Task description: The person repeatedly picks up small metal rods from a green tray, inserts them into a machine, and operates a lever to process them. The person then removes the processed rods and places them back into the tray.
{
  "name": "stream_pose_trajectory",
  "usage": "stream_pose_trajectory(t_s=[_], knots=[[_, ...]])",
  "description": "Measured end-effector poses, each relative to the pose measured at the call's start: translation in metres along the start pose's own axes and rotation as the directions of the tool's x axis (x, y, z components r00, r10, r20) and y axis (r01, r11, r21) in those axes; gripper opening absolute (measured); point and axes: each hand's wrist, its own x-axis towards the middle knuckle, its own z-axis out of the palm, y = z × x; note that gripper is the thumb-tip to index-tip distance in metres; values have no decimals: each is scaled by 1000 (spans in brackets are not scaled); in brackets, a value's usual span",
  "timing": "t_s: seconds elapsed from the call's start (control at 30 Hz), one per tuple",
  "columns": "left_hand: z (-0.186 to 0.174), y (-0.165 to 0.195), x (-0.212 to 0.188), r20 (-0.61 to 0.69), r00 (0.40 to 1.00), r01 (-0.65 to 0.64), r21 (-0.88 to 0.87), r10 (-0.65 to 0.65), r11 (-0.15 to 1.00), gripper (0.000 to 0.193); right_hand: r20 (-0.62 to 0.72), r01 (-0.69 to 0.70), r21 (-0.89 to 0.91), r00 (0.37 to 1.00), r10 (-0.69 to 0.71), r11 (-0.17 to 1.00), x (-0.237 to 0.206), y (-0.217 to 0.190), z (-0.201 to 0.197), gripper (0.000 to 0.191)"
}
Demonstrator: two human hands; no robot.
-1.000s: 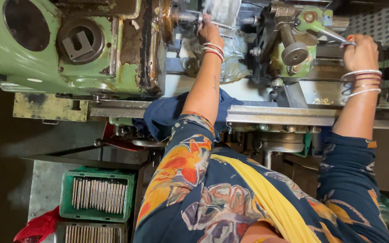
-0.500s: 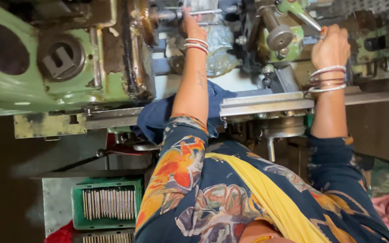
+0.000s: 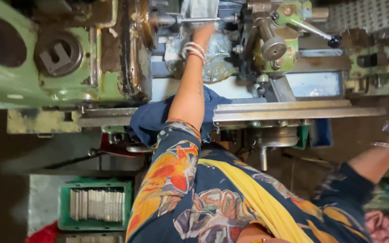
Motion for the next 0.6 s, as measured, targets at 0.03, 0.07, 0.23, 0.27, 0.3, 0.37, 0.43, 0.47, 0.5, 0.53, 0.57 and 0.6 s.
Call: stream_pose_trajectory(t_s=[0.03,0.07,0.23,0.27,0.3,0.37,0.43,0.47,0.5,0.53,0.57,0.6], knots=[[6,1,-6,20,993,-119,303,119,945,37,-16,-58,-27,998,57,998,-12,10,2,31],[12,1,-12,43,975,-207,519,216,829,34,-27,-119,-55,993,117,991,-27,16,13,31],[28,25,-50,140,946,-309,660,292,685,32,160,-330,-303,907,389,894,-72,4,100,28],[25,32,-59,143,940,-325,659,311,678,29,192,-345,-351,884,427,871,-84,1,109,28],[19,40,-70,147,933,-340,657,328,673,26,214,-346,-387,868,448,855,-98,2,113,28],[-13,48,-86,169,870,-467,586,463,663,47,244,-334,-439,849,469,834,-132,7,121,28],[-67,41,-110,170,665,-723,393,727,569,59,266,-312,-490,835,481,814,-158,18,117,28],[-104,34,-122,107,467,-868,243,878,433,60,287,-286,-513,831,476,809,-166,24,116,29],[-143,19,-138,52,552,-815,246,832,525,47,323,-248,-537,822,468,806,-178,27,116,29],[-188,0,-155,72,547,-837,54,834,544,53,375,-198,-550,809,452,811,-190,28,116,30],[-234,-21,-173,21,454,-883,146,891,446,48,453,-99,-544,801,391,833,-202,28,122,31],[-270,-44,-188,-48,668,-740,-150,743,655,47,559,9,-491,770,308,871,-223,21,131,32]])
